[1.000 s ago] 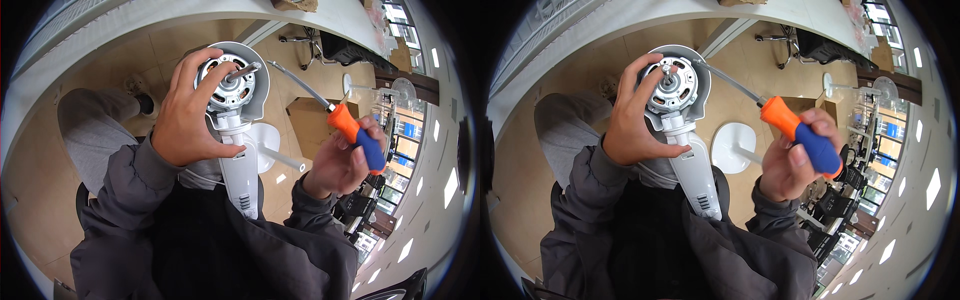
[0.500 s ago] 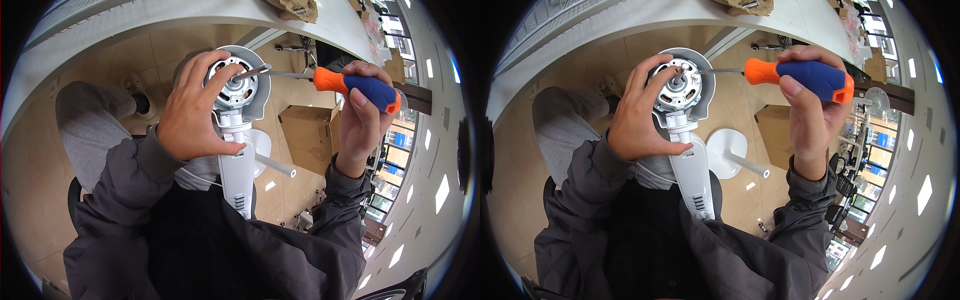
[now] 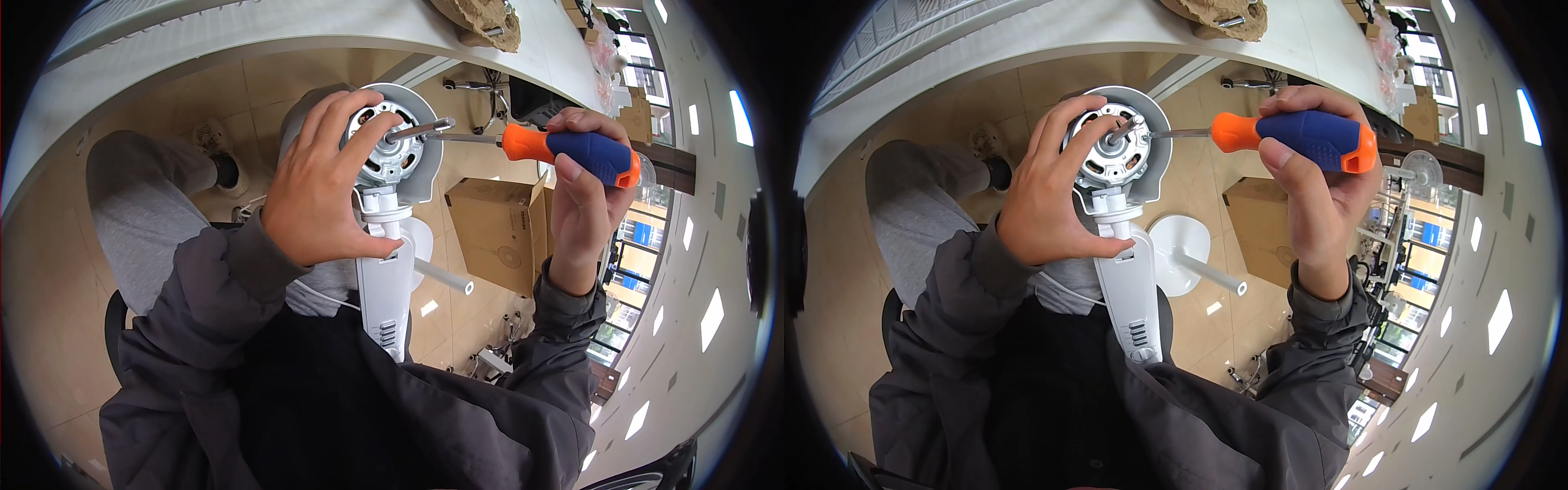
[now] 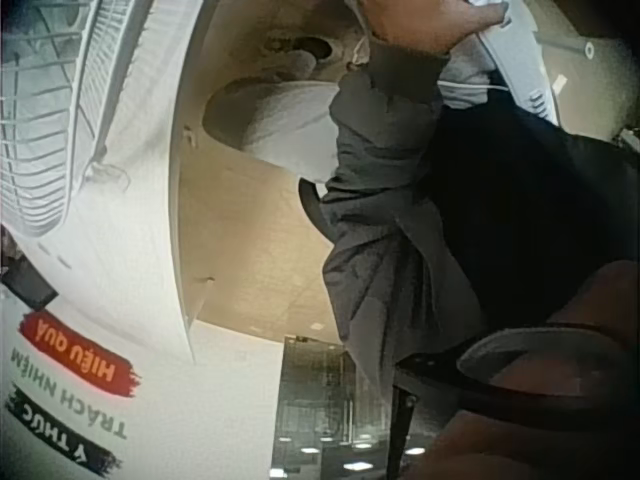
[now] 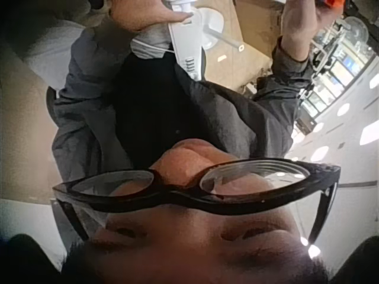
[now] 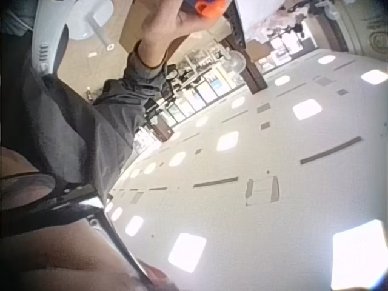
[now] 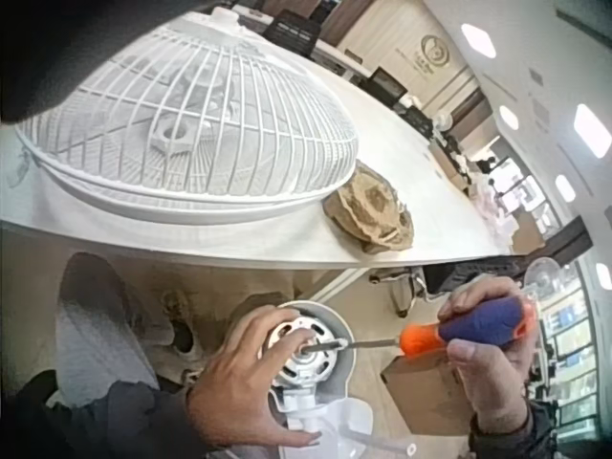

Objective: Using a screwdriver to remove screws from the motor housing of a desk fan.

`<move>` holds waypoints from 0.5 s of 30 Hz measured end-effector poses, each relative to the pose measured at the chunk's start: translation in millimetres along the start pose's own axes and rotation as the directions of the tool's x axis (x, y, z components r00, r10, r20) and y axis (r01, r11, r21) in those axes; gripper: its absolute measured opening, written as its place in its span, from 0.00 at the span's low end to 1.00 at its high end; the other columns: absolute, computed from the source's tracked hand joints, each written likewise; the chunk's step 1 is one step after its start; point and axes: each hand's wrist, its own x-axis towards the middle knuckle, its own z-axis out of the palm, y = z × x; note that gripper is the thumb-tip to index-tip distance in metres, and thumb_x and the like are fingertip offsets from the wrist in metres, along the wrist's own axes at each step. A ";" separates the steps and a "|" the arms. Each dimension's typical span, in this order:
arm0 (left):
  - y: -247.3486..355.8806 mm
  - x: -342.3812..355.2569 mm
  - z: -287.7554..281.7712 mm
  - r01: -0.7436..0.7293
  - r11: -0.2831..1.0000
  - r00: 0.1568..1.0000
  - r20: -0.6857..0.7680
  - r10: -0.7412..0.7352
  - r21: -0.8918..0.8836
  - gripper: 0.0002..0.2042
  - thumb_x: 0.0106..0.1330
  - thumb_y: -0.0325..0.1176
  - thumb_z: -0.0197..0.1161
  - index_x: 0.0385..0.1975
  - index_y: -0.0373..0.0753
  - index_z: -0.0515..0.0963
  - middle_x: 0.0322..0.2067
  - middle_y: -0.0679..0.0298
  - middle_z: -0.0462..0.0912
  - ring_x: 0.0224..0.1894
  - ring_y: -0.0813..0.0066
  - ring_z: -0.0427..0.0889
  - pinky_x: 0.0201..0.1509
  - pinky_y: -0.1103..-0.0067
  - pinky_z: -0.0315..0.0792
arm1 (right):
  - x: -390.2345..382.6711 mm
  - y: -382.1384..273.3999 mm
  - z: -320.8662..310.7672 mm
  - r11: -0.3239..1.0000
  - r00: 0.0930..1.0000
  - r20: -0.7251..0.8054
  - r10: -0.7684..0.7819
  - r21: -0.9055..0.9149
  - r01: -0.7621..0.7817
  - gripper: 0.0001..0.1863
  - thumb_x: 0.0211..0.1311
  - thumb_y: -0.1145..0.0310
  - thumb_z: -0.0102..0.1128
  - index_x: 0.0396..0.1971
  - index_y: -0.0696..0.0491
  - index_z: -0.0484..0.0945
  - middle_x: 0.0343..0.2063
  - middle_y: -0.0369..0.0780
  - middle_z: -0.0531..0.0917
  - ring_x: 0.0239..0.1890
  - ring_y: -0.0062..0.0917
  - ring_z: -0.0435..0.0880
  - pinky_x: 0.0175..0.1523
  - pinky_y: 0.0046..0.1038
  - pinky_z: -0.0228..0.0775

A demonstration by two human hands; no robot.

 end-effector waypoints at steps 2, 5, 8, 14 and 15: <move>-1.8 -0.7 1.6 0.004 1.000 1.000 -0.002 -0.004 -0.019 0.51 0.31 0.42 0.85 0.65 0.42 0.71 0.67 0.54 0.66 0.70 0.43 0.66 0.68 0.55 0.68 | 0.9 -1.5 0.2 1.000 1.000 -0.003 0.012 0.000 -0.012 0.21 0.53 0.80 0.65 0.50 0.60 0.77 0.46 0.45 0.83 0.51 0.30 0.83 0.62 0.34 0.73; -2.4 -0.4 2.3 0.008 0.999 1.000 -0.005 -0.008 -0.039 0.50 0.32 0.43 0.84 0.65 0.44 0.72 0.67 0.54 0.66 0.71 0.43 0.64 0.69 0.52 0.67 | 2.9 -3.5 0.8 1.000 1.000 0.016 0.005 0.002 -0.005 0.21 0.53 0.80 0.65 0.50 0.61 0.78 0.46 0.44 0.83 0.51 0.30 0.83 0.62 0.34 0.73; -2.6 -0.6 2.0 0.010 0.999 1.000 -0.006 -0.010 -0.040 0.50 0.32 0.43 0.84 0.65 0.44 0.72 0.67 0.54 0.66 0.71 0.43 0.64 0.69 0.52 0.67 | 5.4 -7.3 4.0 0.999 1.000 0.022 0.017 -0.030 -0.016 0.21 0.53 0.79 0.66 0.50 0.61 0.78 0.46 0.44 0.83 0.51 0.30 0.84 0.61 0.33 0.74; -2.5 -0.1 2.5 0.011 0.999 1.000 -0.002 -0.011 -0.044 0.50 0.32 0.43 0.84 0.65 0.44 0.72 0.66 0.54 0.66 0.71 0.42 0.63 0.69 0.52 0.67 | 4.7 -7.8 2.0 0.997 0.999 0.043 -0.001 -0.075 0.004 0.22 0.52 0.78 0.67 0.49 0.61 0.78 0.46 0.44 0.83 0.50 0.31 0.84 0.60 0.33 0.75; -2.5 -0.2 2.5 0.010 0.999 1.000 -0.003 -0.010 -0.044 0.50 0.32 0.43 0.84 0.65 0.44 0.72 0.66 0.54 0.66 0.71 0.42 0.63 0.69 0.52 0.67 | 4.1 -8.3 2.6 0.997 0.999 0.041 -0.001 -0.074 0.004 0.22 0.51 0.78 0.67 0.49 0.61 0.78 0.46 0.44 0.83 0.50 0.31 0.84 0.60 0.33 0.75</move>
